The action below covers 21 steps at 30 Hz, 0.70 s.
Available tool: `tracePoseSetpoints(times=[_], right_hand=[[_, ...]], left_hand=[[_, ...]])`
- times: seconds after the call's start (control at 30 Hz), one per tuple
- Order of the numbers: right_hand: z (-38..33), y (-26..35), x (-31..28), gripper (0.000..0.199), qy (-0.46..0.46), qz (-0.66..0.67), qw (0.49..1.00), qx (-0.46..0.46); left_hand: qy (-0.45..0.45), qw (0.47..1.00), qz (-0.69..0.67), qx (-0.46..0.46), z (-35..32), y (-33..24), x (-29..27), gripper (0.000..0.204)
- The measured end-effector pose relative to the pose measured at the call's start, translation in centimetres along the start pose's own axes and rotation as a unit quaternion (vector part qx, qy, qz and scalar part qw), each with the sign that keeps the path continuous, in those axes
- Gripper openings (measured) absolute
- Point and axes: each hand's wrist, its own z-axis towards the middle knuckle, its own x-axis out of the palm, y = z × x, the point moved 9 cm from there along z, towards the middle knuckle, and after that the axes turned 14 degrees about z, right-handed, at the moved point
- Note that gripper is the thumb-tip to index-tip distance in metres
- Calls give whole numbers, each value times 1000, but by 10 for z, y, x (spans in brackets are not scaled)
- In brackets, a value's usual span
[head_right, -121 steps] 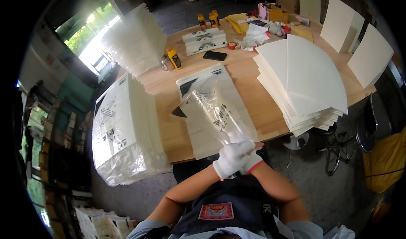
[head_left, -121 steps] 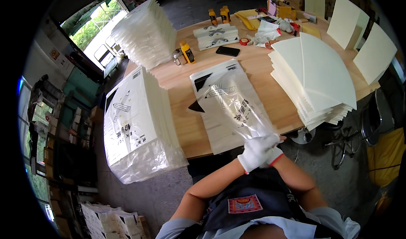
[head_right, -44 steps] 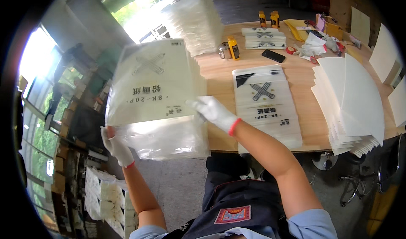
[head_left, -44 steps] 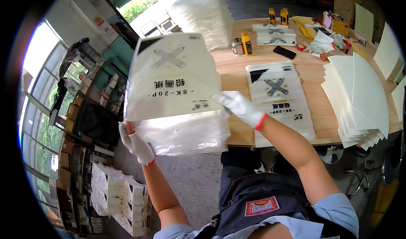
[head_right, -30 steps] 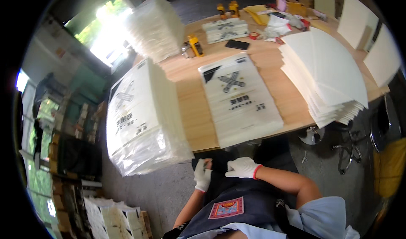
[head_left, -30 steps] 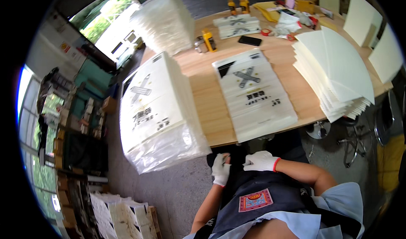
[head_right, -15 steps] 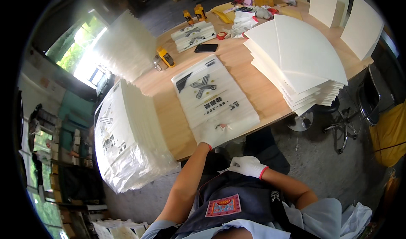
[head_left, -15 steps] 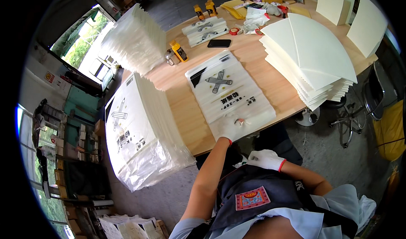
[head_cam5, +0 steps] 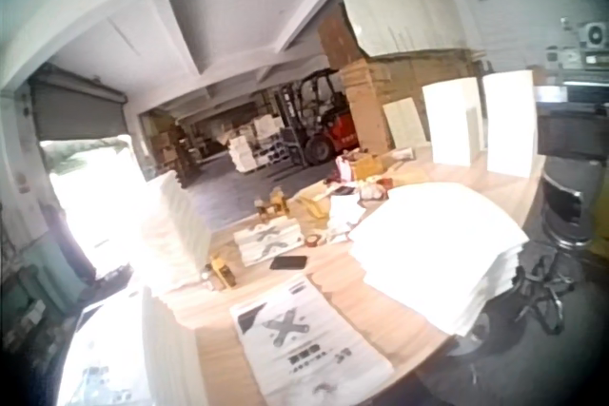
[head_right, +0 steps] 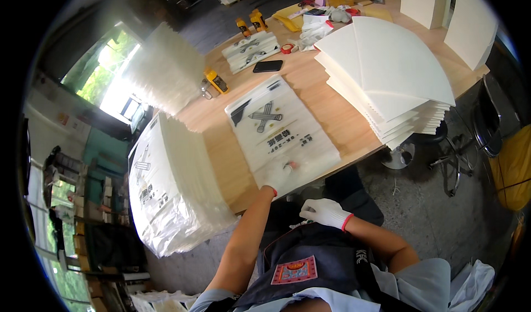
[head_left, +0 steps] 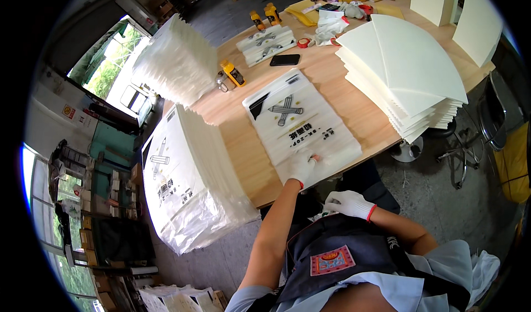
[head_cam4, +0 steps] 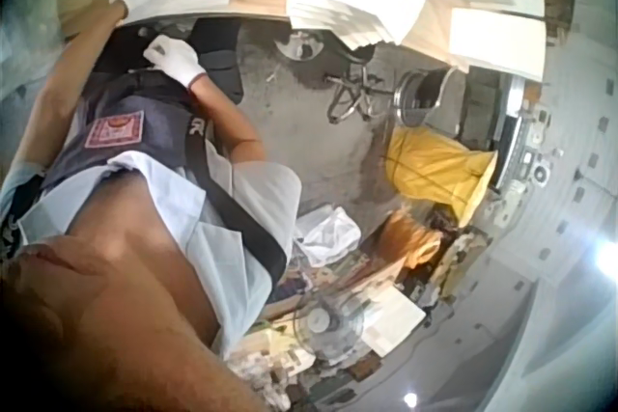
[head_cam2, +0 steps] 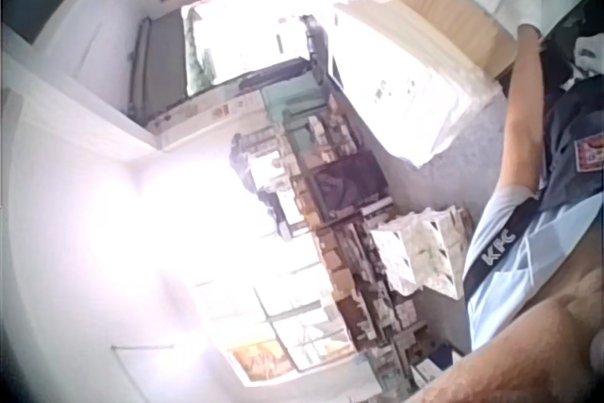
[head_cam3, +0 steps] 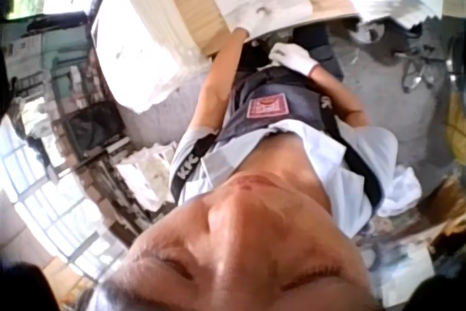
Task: The person repeatedly picks up stacks of white paper sheets and inserts them into clear plastic packaging bags. They fold the top of the bags to seal them and place the finished packages onto a growing pile on the table.
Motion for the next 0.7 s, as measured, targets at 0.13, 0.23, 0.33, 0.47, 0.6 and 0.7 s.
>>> tracePoseSetpoints(times=[0.13, 0.23, 0.33, 0.47, 0.6, 0.7], right_hand=[[10, -15, -13, 30, -4, 224, 974, 26], [39, -4, -48, 50, -100, 305, 946, 45], [71, 34, -94, 61, -317, 47, 943, -92], [113, 10, -106, 51, -272, -70, 959, 29], [74, -24, -114, 43, -207, -171, 957, 106], [45, 36, -97, 40, -125, -10, 989, 74]], left_hand=[[-21, 997, -65, -26, 0, 2, -14, 17], [-21, 995, -86, -50, 1, -2, -35, 16], [-75, 992, -98, -39, 7, -15, -62, 14], [-181, 866, -462, -59, 27, 22, -94, 12], [-169, 742, -640, -107, 25, 18, -164, 19], [-74, 872, -475, -91, 22, 7, -150, 18]])
